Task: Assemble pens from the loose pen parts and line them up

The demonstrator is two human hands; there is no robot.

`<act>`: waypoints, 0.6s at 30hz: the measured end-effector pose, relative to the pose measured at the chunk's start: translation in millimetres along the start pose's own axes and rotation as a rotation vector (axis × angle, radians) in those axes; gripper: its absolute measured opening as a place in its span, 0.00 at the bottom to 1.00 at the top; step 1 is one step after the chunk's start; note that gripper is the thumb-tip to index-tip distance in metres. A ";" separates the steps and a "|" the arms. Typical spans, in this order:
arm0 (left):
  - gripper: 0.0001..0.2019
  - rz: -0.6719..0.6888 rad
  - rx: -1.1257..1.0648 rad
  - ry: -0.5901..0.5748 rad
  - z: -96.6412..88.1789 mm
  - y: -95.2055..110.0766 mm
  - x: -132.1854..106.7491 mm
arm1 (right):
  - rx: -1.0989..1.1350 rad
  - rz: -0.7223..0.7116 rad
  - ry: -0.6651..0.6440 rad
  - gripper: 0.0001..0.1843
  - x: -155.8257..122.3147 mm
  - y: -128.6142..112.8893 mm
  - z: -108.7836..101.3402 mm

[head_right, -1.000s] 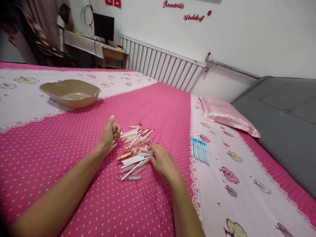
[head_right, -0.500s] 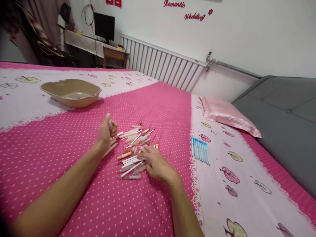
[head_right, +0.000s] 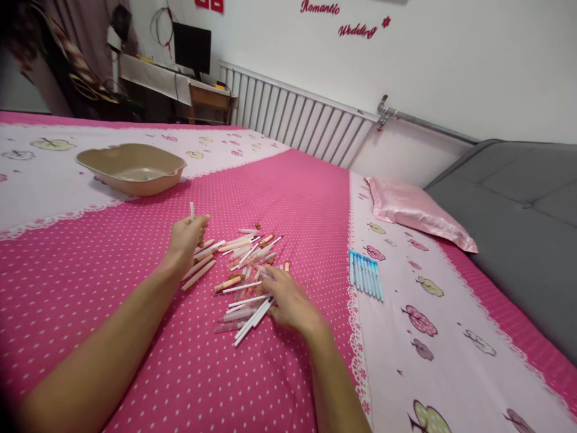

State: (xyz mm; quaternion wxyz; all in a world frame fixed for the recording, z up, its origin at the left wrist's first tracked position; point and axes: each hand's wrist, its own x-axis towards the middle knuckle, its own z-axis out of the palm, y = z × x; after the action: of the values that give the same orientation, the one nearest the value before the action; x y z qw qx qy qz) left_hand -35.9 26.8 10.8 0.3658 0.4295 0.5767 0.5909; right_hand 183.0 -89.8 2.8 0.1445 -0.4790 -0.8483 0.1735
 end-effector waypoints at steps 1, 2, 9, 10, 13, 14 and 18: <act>0.11 0.003 0.002 -0.002 0.3 -1.0 0.2 | -0.002 0.000 -0.001 0.16 0.1 0.6 0.0; 0.11 0.007 0.004 -0.004 0.6 -1.9 0.4 | -0.004 0.001 -0.003 0.18 0.1 1.3 0.2; 0.12 0.029 0.038 -0.008 1.8 -6.3 2.1 | 0.010 0.027 0.009 0.26 -1.4 5.6 4.9; 0.12 0.032 0.042 -0.010 1.7 -6.6 2.0 | 0.006 0.037 0.010 0.28 -1.4 4.9 5.8; 0.13 0.041 0.052 -0.021 1.4 -7.3 0.8 | -0.011 0.054 0.015 0.27 -0.5 1.2 7.5; 0.13 0.043 0.054 -0.026 1.3 -7.5 0.3 | -0.020 0.053 0.017 0.25 0.1 -0.1 7.7; 0.13 0.051 0.063 -0.036 1.6 -8.3 -0.8 | -0.054 0.037 0.021 0.18 2.7 -1.8 8.2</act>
State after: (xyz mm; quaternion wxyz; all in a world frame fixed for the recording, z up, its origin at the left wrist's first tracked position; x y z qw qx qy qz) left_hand -34.6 27.2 2.4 0.3471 0.4660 0.5771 0.5739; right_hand 176.9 -89.6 -3.6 0.1372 -0.5004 -0.8419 0.1481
